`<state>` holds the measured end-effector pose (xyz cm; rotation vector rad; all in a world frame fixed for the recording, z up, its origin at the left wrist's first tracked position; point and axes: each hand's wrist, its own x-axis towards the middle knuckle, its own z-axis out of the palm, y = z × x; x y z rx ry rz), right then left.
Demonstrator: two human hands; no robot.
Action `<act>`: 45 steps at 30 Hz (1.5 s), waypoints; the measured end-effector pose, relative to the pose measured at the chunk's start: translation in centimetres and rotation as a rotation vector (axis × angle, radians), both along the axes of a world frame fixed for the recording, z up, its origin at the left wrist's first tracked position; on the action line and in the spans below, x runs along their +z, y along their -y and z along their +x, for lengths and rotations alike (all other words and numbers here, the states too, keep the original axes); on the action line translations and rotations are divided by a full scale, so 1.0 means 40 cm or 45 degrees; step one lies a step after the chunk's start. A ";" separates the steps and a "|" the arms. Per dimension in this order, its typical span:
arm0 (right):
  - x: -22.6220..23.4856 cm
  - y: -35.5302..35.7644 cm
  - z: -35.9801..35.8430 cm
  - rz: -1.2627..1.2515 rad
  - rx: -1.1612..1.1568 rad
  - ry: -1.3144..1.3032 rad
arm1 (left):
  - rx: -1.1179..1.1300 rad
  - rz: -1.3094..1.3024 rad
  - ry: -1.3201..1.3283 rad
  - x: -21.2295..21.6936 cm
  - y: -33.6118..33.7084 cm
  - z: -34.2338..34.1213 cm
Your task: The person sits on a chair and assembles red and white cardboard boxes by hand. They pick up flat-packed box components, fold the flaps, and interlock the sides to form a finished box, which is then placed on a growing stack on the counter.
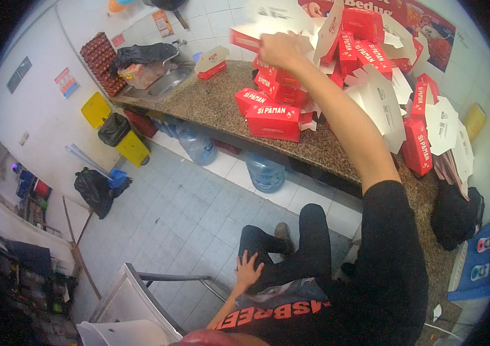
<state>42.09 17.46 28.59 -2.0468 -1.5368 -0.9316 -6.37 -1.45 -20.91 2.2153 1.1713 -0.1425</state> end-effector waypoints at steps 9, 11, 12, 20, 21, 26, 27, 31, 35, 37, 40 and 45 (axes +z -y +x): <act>-0.050 0.374 -0.124 0.357 0.484 -0.042 | 0.052 0.029 -0.014 0.024 0.003 0.011; -0.033 0.513 -0.138 0.505 0.419 0.039 | 0.059 0.030 -0.021 0.030 -0.004 0.008; -0.038 0.591 -0.099 0.612 0.289 0.092 | 0.055 0.030 -0.021 0.025 -0.004 0.006; -0.241 1.323 0.547 0.881 -0.946 -0.120 | -0.121 0.191 0.119 -0.017 -0.024 0.015; -0.283 1.379 0.588 0.741 -1.130 -0.324 | -0.109 0.192 0.088 -0.016 -0.020 0.016; -0.455 1.603 0.733 0.014 -0.978 -0.561 | -0.114 0.209 0.012 -0.005 -0.020 0.041; -0.462 1.614 0.734 -0.030 -0.929 -0.691 | -0.118 0.211 -0.003 -0.003 -0.020 0.045; -0.429 1.638 0.735 -0.085 -0.802 -1.029 | -0.156 0.213 -0.029 0.010 -0.026 0.059; -0.439 1.685 0.778 0.195 -0.905 -1.008 | -0.186 0.215 -0.048 0.012 -0.026 0.076; -0.459 1.696 0.793 0.133 -0.931 -0.825 | -0.200 0.219 -0.052 0.010 -0.026 0.086; -0.444 1.664 0.798 0.121 -1.366 -0.437 | -0.197 0.226 -0.064 0.013 -0.024 0.092; -0.241 1.627 0.689 1.082 -1.894 -0.246 | -0.147 0.228 -0.056 0.013 -0.015 0.077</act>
